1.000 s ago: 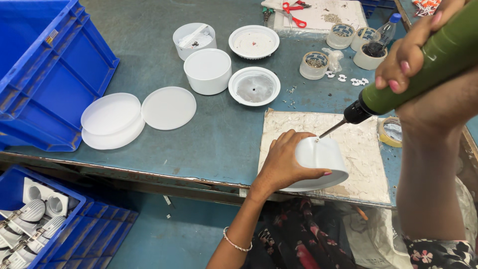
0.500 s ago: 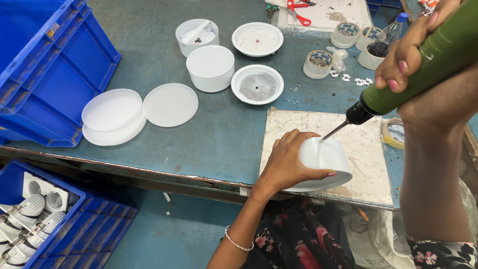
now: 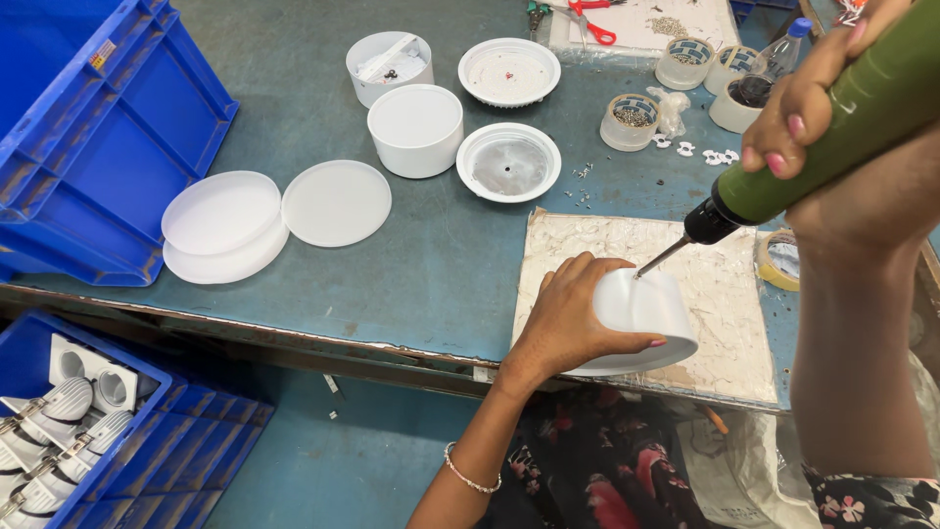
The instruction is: The person assembles circular LED light fixtures by hand and with an electric screwdriver, placing plastic covers onto bases, inserting internal components, and securing them with screws.
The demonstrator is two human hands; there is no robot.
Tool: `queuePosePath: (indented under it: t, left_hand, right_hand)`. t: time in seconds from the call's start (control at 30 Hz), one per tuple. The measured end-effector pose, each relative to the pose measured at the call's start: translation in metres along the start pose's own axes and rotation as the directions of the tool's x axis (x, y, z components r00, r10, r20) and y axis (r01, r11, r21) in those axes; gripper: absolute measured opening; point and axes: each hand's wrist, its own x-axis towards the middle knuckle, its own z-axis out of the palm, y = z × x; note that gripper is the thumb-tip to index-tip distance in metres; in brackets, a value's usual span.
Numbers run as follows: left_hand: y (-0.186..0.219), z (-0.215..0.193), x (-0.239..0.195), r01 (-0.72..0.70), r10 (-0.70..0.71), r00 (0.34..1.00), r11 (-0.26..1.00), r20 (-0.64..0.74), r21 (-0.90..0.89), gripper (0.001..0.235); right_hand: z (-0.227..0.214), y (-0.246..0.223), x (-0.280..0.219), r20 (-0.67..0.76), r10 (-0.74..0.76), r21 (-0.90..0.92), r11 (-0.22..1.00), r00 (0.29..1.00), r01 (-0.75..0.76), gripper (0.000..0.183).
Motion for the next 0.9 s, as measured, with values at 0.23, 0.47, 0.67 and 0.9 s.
queuePosePath:
  t: [0.23, 0.47, 0.67, 0.9]
  left_hand:
    - [0.001, -0.001, 0.0, 0.005, -0.005, 1.0, 1.0, 0.0, 0.005, 0.085]
    - [0.0, 0.001, 0.0, 0.002, -0.002, 1.0, 1.0, 0.0, -0.005, 0.085]
    - [0.0, 0.001, 0.0, 0.017, -0.017, 1.0, 1.0, 0.013, 0.007, 0.085]
    - [0.0, 0.001, 0.0, 0.015, -0.015, 1.0, 1.0, 0.013, -0.012, 0.085]
  right_hand:
    - [0.009, -0.003, 0.001, -0.045, 0.023, -0.009, 1.0, 0.999, -0.024, 0.054]
    - [0.016, -0.005, 0.001, -0.08, 0.038, -0.005, 0.999, 0.996, -0.039, 0.052]
    - [0.019, -0.006, 0.004, -0.111, 0.056, -0.009, 0.998, 0.992, -0.057, 0.051]
    - [0.024, -0.007, 0.01, -0.117, 0.078, -0.01, 0.997, 0.99, -0.079, 0.055]
